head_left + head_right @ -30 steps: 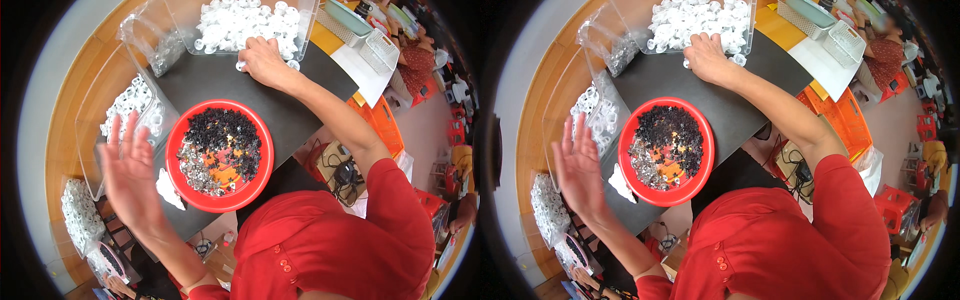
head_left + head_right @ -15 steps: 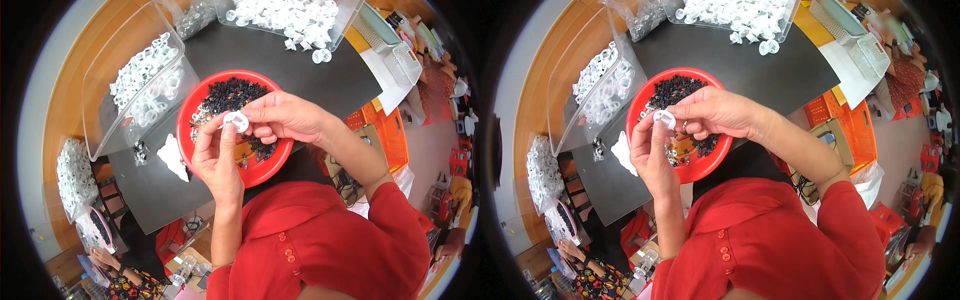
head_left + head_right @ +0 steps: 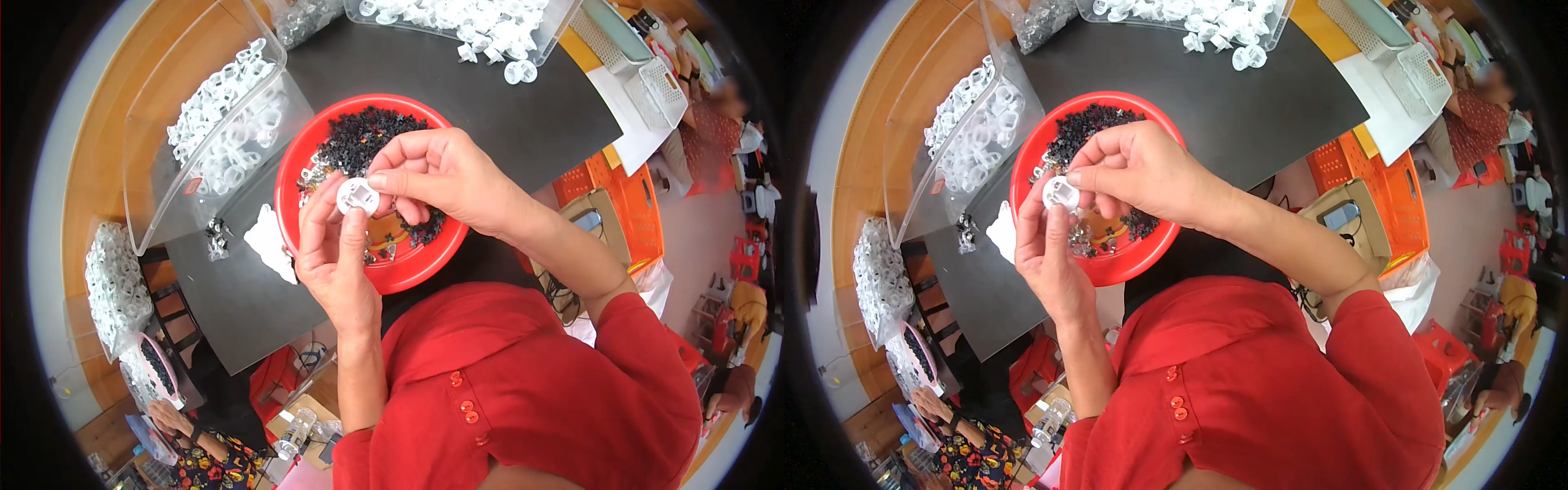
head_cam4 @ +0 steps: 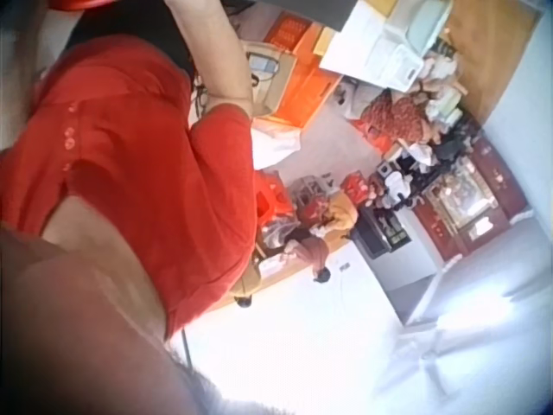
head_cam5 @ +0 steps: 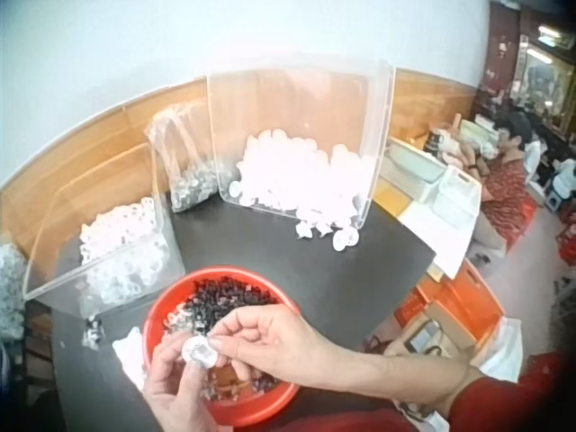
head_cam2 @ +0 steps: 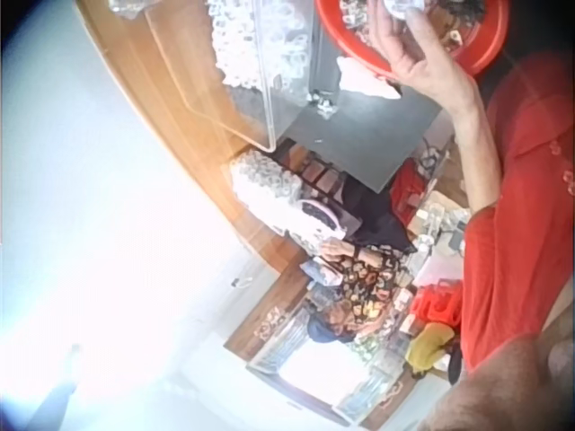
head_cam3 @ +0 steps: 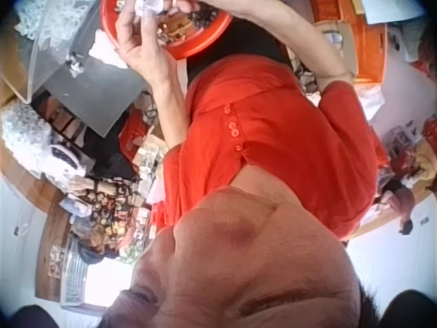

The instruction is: Manually sorting and organizing small plastic components into containers.

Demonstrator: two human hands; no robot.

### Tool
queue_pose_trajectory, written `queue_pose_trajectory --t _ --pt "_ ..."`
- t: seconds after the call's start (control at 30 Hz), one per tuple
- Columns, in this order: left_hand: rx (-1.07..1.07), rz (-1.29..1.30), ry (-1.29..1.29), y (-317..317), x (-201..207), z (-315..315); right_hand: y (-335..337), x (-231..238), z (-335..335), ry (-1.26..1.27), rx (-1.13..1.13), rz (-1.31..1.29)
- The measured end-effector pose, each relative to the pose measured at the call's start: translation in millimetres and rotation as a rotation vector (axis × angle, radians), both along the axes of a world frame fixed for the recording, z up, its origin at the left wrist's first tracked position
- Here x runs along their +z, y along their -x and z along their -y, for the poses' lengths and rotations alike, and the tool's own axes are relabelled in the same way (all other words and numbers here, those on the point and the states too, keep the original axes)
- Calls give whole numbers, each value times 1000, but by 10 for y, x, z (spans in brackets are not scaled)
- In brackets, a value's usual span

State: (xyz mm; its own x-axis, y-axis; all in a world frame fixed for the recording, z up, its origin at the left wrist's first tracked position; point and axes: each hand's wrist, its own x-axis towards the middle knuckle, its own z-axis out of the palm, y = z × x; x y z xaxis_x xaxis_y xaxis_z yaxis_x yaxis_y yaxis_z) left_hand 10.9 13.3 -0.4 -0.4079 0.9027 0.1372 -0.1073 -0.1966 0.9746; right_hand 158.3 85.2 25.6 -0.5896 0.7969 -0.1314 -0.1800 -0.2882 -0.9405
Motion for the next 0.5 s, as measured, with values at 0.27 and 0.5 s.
queue_pose_trajectory --t 0.27,0.5 --pt "6 313 77 318 57 57 71 -198 -45 -486 -116 329" --pt "6 376 98 479 27 101 93 -310 49 -1035 1 642"
